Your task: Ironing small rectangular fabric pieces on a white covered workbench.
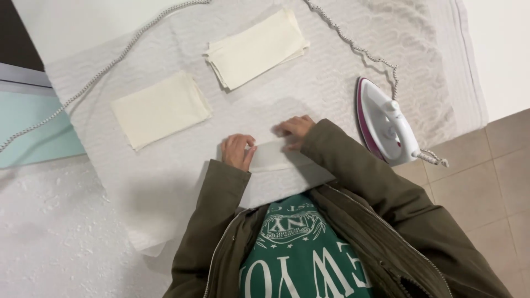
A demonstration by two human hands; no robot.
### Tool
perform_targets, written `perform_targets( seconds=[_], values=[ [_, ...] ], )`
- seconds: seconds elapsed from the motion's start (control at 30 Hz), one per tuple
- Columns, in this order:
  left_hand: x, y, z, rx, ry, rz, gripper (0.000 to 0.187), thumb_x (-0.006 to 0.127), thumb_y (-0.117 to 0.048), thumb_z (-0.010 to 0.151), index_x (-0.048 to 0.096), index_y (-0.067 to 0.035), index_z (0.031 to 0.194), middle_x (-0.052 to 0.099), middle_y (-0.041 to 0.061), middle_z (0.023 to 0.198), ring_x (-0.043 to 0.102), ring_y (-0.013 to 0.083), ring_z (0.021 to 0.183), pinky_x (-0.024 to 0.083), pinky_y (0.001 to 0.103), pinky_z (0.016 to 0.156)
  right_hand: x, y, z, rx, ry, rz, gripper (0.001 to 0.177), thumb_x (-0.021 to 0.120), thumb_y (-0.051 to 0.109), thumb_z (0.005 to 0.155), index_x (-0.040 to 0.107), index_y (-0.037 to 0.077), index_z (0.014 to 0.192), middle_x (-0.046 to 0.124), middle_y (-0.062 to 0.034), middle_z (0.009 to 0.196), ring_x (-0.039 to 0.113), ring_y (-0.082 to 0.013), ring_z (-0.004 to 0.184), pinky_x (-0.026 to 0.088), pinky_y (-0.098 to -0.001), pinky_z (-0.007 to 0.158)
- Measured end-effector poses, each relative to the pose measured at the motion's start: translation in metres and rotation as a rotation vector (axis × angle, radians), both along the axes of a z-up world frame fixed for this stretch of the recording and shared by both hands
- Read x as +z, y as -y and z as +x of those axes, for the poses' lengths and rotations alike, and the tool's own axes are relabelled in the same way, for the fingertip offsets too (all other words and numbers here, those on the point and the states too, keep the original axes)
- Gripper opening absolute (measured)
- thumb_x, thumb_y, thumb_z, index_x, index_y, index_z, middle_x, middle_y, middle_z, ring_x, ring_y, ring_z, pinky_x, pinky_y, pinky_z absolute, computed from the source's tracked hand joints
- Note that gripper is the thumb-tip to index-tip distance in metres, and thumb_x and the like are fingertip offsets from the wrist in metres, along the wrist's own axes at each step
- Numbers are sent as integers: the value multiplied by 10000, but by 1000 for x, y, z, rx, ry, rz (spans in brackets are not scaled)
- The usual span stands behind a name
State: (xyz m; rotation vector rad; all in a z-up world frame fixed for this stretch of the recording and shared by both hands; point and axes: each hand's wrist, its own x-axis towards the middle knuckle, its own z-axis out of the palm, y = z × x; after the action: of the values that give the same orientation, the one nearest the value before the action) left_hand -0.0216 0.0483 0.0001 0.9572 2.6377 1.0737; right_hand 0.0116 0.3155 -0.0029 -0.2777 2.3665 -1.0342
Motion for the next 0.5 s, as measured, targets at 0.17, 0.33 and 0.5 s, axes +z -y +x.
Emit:
perform_targets(
  seconds=[0.17,0.33,0.5],
  values=[
    [-29,22,-21,49,381,253,264,757,-72,936,593,-72,1143,716,64,999,700,201,953,560,349,807,2,-40,-8,48,388,202,437,793,224,843,658,218,1259,656,-62,1272,610,-269,1205,490,-456,1055],
    [-39,18,-84,146,750,379,417,786,-45,907,610,-87,1282,716,25,921,583,71,779,492,252,690,-53,-110,-42,-259,339,-330,187,828,70,774,751,71,945,771,-54,1109,710,-220,1033,570,-360,928],
    [-28,-13,-170,313,806,590,348,743,-28,920,603,-83,1233,698,24,975,650,65,773,543,239,591,-44,-126,-144,-496,196,-499,186,701,184,967,630,117,1125,721,-51,1022,655,-138,942,544,-333,826]
  ],
)
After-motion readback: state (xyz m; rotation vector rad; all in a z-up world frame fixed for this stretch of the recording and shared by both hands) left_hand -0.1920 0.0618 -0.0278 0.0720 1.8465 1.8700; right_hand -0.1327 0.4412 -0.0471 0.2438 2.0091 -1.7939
